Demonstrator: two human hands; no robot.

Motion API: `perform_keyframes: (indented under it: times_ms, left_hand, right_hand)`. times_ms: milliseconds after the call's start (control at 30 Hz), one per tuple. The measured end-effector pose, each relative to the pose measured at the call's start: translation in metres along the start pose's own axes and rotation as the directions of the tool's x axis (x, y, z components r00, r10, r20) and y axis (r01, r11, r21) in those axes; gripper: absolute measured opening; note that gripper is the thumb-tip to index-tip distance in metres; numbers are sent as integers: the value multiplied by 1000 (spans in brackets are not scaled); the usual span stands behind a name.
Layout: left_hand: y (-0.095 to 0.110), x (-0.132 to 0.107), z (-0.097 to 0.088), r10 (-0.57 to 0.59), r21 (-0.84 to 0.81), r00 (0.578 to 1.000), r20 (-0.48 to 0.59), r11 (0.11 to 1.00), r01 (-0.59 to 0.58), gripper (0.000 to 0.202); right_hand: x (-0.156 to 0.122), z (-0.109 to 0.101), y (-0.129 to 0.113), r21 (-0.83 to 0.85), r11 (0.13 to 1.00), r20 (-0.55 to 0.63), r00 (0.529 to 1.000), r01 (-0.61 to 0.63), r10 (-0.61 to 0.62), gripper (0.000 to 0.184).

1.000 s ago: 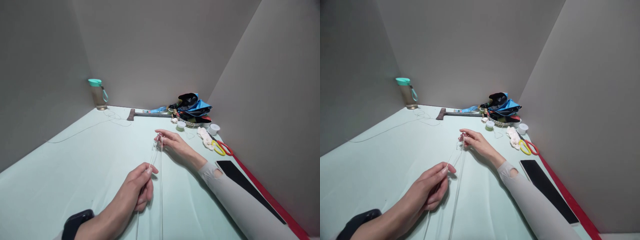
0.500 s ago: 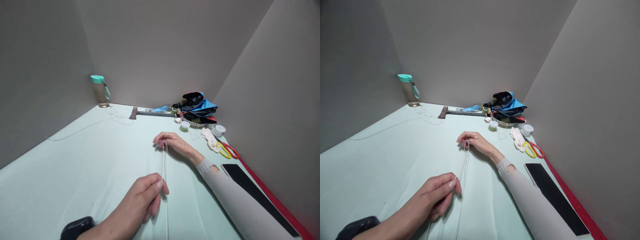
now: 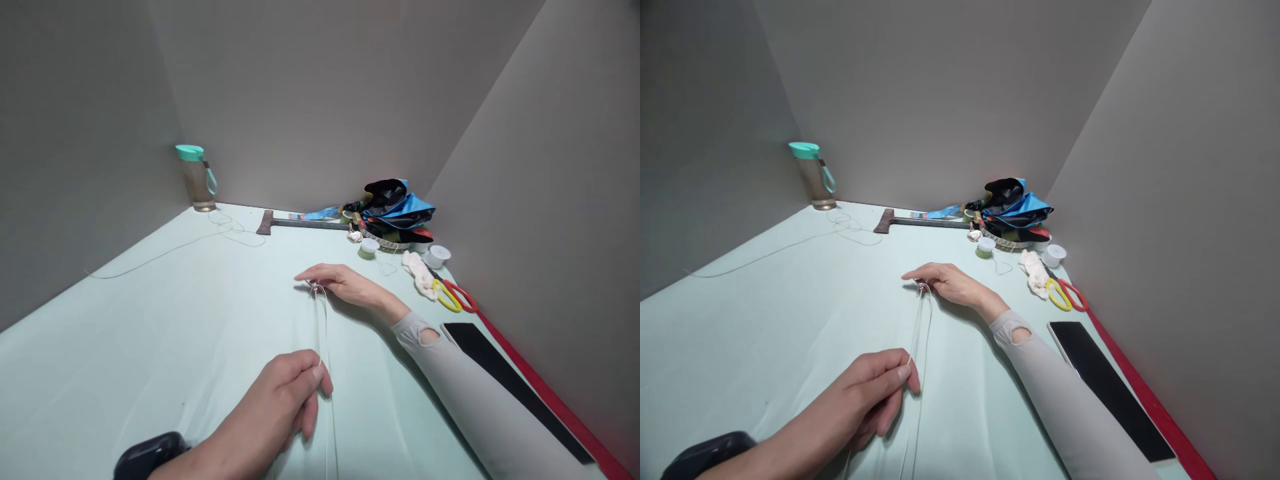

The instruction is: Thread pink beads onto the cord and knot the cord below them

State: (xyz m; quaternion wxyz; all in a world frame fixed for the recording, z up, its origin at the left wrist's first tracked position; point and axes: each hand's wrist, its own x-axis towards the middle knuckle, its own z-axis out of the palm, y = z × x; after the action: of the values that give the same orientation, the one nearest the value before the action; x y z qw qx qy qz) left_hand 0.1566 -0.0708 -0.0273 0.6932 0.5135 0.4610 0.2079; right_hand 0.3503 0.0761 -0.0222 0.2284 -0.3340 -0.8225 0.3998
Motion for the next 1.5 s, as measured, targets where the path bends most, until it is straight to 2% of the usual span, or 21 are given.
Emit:
perform_keyframes:
  times_ms: [67, 133, 267, 367, 500, 567, 667, 733, 800, 900, 1000, 1067, 1167, 1267, 1367, 1433, 1500]
  left_hand:
    - [2, -1, 0, -12, 18, 1000, -5, 1000, 13, 27]
    - [4, -2, 0, -9, 43, 1000, -8, 999, 9, 27]
    - [5, -2, -1, -8, 73, 1000, -5, 997, 9, 26]
    - [5, -2, 0, -1, 69, 1000, 1, 998, 1, 23]
    - [6, -4, -1, 14, 74, 1000, 9, 997, -15, 22]
    - [7, -5, -1, 14, 64, 1000, 19, 998, -16, 21]
    - [9, -5, -2, 9, 38, 999, 30, 999, -11, 20]
    - [10, -5, -2, 9, 26, 999, 38, 1000, -10, 21]
    - [11, -7, -2, 14, 16, 999, 43, 1000, -15, 22]
    - [12, -14, -1, 26, -7, 999, 40, 1000, -25, 24]
    - [10, -25, -3, 20, -32, 999, 38, 999, -19, 26]
    - [8, -31, -5, 13, -45, 1000, 26, 999, -11, 28]
    - [4, -33, -6, 12, -39, 1000, -17, 999, -12, 30]
    - [2, -31, -6, 17, 18, 998, -54, 1000, -16, 30]
    - [3, -33, -6, 24, 111, 997, -72, 994, -16, 31]
    - [7, -37, -11, 78, 257, 993, -94, 965, -52, 31]
    - [15, -41, -18, 201, 527, 975, -99, 841, -120, 33]
  right_hand:
    - [-6, -2, -2, -99, 994, -73, 997, -36, 28, 71]
    - [-13, 0, -5, -178, 978, -186, 980, -105, 71, 68]
    - [-34, 15, -18, -258, 927, -374, 913, -273, 165, 32]
    - [-49, 37, -32, -289, 888, -424, 879, -359, 217, 20]
    - [-59, 60, -45, -268, 882, -445, 861, -389, 245, 10]
    - [-58, 62, -47, -214, 894, -448, 852, -394, 269, 8]
    - [-56, 51, -47, -54, 908, -422, 833, -416, 357, 8]
    - [-57, 39, -47, 84, 898, -346, 833, -431, 432, 2]
    - [-64, 26, -49, 190, 873, -235, 843, -449, 484, 13]
    - [-81, 9, -51, 221, 843, -78, 853, -490, 516, 31]
    - [-97, -7, -51, 126, 843, 20, 851, -523, 525, 35]
    - [-100, -19, -51, 7, 852, 30, 852, -523, 523, 27]
    - [-88, -35, -52, -190, 851, -43, 870, -490, 492, 15]
    - [-67, -45, -53, -341, 820, -157, 888, -459, 432, 21]
    - [-55, -40, -54, -464, 758, -268, 888, -458, 373, 21]
    - [-55, -28, -55, -529, 706, -356, 878, -471, 319, 17]
    - [-63, -10, -57, -577, 674, -412, 877, -462, 248, 17]
